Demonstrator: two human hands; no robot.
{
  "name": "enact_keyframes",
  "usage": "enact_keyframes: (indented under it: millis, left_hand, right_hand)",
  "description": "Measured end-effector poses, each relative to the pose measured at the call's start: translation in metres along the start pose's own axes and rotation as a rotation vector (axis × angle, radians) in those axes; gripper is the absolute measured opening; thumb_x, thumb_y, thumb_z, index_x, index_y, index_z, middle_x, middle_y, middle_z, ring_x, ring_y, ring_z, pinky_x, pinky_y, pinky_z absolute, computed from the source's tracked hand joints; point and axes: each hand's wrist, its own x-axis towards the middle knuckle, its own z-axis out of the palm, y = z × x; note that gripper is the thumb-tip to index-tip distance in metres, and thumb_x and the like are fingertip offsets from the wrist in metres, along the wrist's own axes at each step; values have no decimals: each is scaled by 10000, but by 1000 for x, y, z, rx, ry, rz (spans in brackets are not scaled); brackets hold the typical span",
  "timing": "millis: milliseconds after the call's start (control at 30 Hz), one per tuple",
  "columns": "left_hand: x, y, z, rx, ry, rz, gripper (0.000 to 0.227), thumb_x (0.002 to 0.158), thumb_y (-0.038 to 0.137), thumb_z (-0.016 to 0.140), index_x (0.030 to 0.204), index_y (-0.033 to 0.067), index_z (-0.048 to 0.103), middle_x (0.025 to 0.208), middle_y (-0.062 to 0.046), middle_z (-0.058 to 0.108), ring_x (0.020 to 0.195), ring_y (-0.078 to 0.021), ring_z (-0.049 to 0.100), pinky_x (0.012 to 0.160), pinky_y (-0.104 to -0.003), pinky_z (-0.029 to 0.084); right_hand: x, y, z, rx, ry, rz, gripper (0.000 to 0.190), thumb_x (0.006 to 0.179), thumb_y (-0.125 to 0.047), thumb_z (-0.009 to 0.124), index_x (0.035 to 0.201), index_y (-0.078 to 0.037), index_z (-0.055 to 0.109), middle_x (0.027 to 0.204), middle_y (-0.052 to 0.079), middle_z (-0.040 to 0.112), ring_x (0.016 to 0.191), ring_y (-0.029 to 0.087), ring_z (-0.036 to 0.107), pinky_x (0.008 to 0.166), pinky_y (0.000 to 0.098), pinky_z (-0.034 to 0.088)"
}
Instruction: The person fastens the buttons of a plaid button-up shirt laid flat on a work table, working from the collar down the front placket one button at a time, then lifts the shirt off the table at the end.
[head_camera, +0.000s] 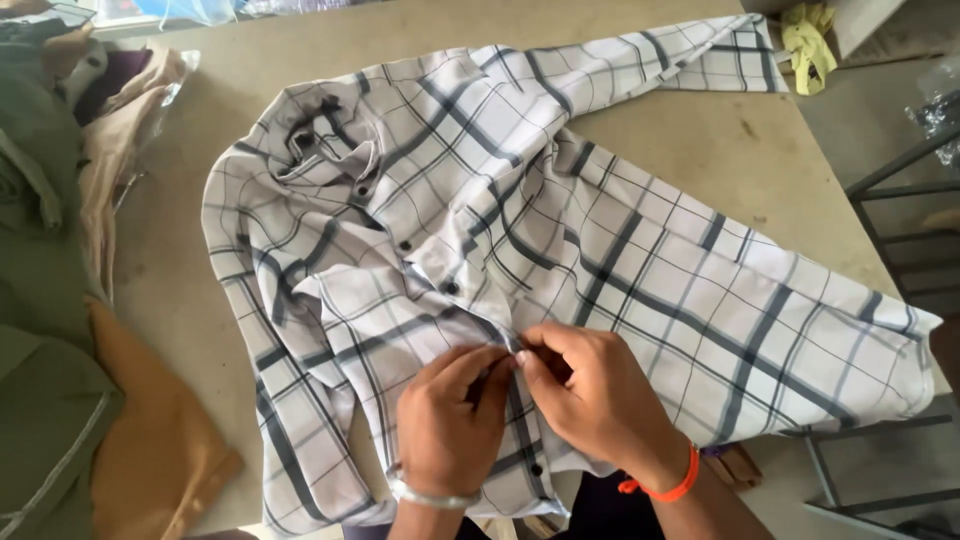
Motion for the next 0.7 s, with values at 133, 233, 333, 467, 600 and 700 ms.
enact_keyframes:
  millis: [133,233,333,467,600,700]
  left_hand:
    - [3,-6,-5,-181,-15,-108,104,832,51,771,929,12,776,902,-85,799,745,-201,779,680,-279,595]
    - [-3,-6,-7,-267,-50,-147,100,852,18,755,942,-20,772,890,-89,806,739,-157,774,687,-250,590]
    - [1,-2,-6,-284,-40,-182,100,851,9,748,941,-25,777,886,-82,810,737,-124,763,672,-239,582]
    - [-1,-3,-9,-288,-23,-251,95,840,12,763,924,-29,780,832,-74,799,669,-90,694,605,-228,542]
    - [0,-4,-7,-303,33,-297,94,831,19,789,913,-27,791,771,-61,776,626,-57,616,559,-217,486]
    - [-1,-3,-8,-310,39,-305,93,833,22,794,913,-27,791,751,-43,760,594,-42,570,527,-208,452]
  right_hand:
    - [-6,10,2,102,-107,235,139,899,-102,672,860,30,687,559,112,604,464,127,491,433,309,407]
    - [-10,18,2,247,-105,276,130,885,-90,657,908,25,713,574,15,608,509,32,467,423,259,394]
    - [-9,25,-1,242,-127,260,146,919,-108,680,890,32,713,549,4,526,507,34,416,434,264,354]
    - [-10,23,4,385,-183,335,130,898,-73,669,884,40,733,579,-14,587,522,24,465,440,250,388]
    - [-9,22,3,317,-230,307,125,873,-62,678,916,25,758,595,-34,652,542,12,533,469,226,452]
    - [-9,26,4,390,-231,382,131,901,-61,669,920,39,751,608,-22,602,547,23,488,471,236,418]
